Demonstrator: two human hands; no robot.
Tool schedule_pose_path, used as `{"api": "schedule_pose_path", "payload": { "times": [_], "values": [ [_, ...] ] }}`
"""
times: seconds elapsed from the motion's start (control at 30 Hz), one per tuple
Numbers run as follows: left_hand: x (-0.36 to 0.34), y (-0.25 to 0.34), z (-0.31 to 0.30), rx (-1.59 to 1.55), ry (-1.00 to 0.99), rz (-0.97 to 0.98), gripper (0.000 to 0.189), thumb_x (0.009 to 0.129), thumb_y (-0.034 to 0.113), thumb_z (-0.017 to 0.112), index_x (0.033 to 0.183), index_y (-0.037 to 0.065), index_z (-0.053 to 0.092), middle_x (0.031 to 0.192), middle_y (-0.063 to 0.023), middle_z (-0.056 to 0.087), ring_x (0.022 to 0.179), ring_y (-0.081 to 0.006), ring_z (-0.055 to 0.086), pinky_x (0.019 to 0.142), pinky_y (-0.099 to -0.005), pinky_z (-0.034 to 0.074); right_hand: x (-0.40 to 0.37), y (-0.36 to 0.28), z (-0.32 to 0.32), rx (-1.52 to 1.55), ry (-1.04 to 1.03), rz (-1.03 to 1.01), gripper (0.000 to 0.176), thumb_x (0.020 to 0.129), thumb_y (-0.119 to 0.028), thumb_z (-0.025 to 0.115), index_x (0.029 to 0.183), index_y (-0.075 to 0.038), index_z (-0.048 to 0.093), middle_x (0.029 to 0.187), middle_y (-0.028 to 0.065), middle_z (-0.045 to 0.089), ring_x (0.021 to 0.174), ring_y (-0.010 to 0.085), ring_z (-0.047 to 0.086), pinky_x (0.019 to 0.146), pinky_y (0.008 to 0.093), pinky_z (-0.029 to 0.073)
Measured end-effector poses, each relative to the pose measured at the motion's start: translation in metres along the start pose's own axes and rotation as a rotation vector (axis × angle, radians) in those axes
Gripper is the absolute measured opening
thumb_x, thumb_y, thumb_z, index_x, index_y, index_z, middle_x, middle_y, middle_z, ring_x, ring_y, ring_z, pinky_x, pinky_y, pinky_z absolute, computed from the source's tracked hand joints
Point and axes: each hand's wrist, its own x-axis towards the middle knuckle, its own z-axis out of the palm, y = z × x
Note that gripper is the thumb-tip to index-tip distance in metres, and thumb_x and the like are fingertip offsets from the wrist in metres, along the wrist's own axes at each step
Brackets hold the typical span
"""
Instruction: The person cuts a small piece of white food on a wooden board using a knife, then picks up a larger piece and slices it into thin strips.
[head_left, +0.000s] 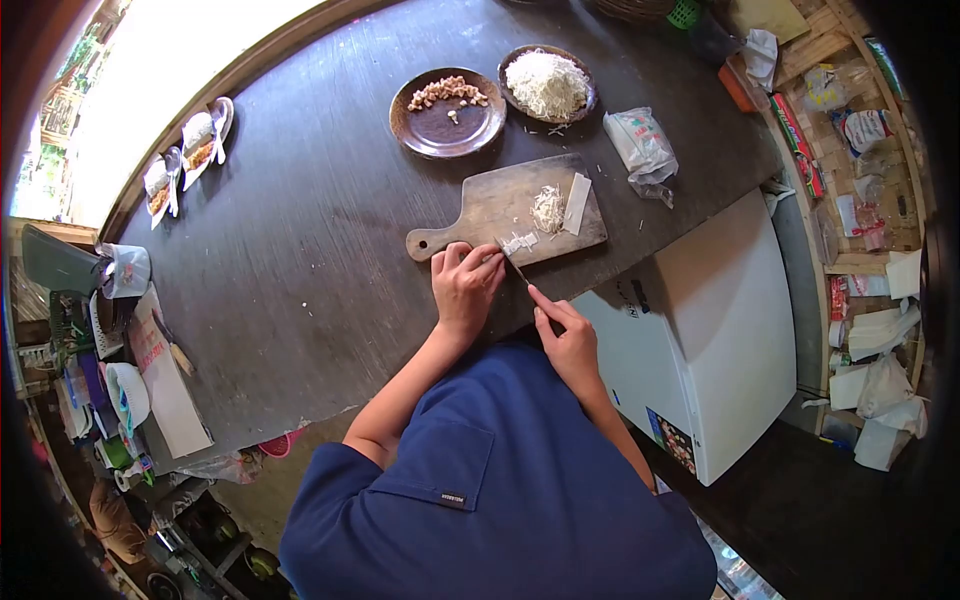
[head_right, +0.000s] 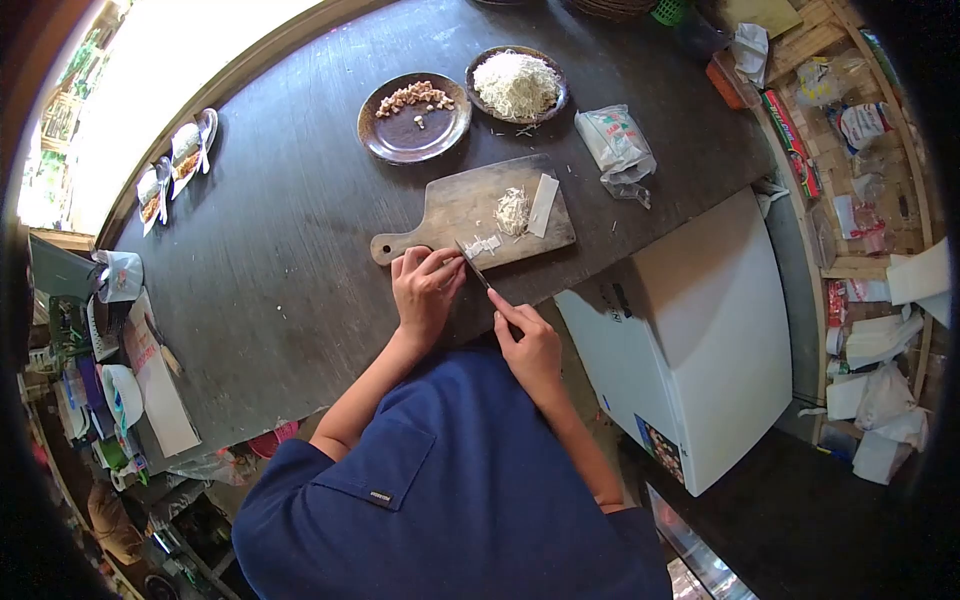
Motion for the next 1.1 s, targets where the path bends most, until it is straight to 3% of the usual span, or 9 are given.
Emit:
{"api": "schedule_pose_path", "payload": {
  "times": [0.57,0.87,0.93,1.1],
  "values": [
    [-0.002,0.000,0.001,-0.012,-0.019,-0.017,0.014,0.085,0.019,0.081,0.099,0.016,0.082,0.110,0.0093,0.074,0.103,-0.0194,0.062,0.092,-0.0369,0.044,0.001,-0.001,0.001,0.052,0.008,-0.036,0.037,0.102,-0.017,0.069,0.138,-0.024,0.075,0.090,0.0100,0.069,0.081,0.0288,0.070,0.076,0.0391,0.056],
    [0.001,0.000,0.000,-0.033,-0.002,-0.025,0.016,0.084,0.019,0.082,0.099,0.016,0.082,0.110,0.0096,0.074,0.103,-0.0193,0.062,0.091,-0.0363,0.045,0.003,-0.001,-0.002,0.138,-0.003,-0.004,0.037,0.102,-0.018,0.069,0.138,-0.023,0.075,0.085,0.0105,0.066,0.076,0.0270,0.067,0.074,0.0378,0.054],
    [0.000,0.001,0.000,-0.044,0.007,-0.032,0.016,0.084,0.019,0.082,0.100,0.017,0.083,0.109,0.0098,0.074,0.104,-0.0194,0.062,0.092,-0.0363,0.045,-0.003,-0.004,-0.007,0.097,-0.056,0.090,0.037,0.102,-0.018,0.069,0.138,-0.023,0.075,0.087,0.0112,0.068,0.075,0.0282,0.067,0.073,0.0381,0.054],
    [-0.002,0.002,0.000,-0.035,-0.003,-0.044,0.016,0.084,0.019,0.083,0.100,0.017,0.083,0.110,0.0068,0.072,0.106,-0.0207,0.062,0.092,-0.0372,0.045,0.003,0.002,0.000,0.088,-0.010,0.019,0.037,0.103,-0.018,0.069,0.139,-0.023,0.074,0.088,0.0116,0.068,0.072,0.0257,0.065,0.071,0.0375,0.053]
  ]
}}
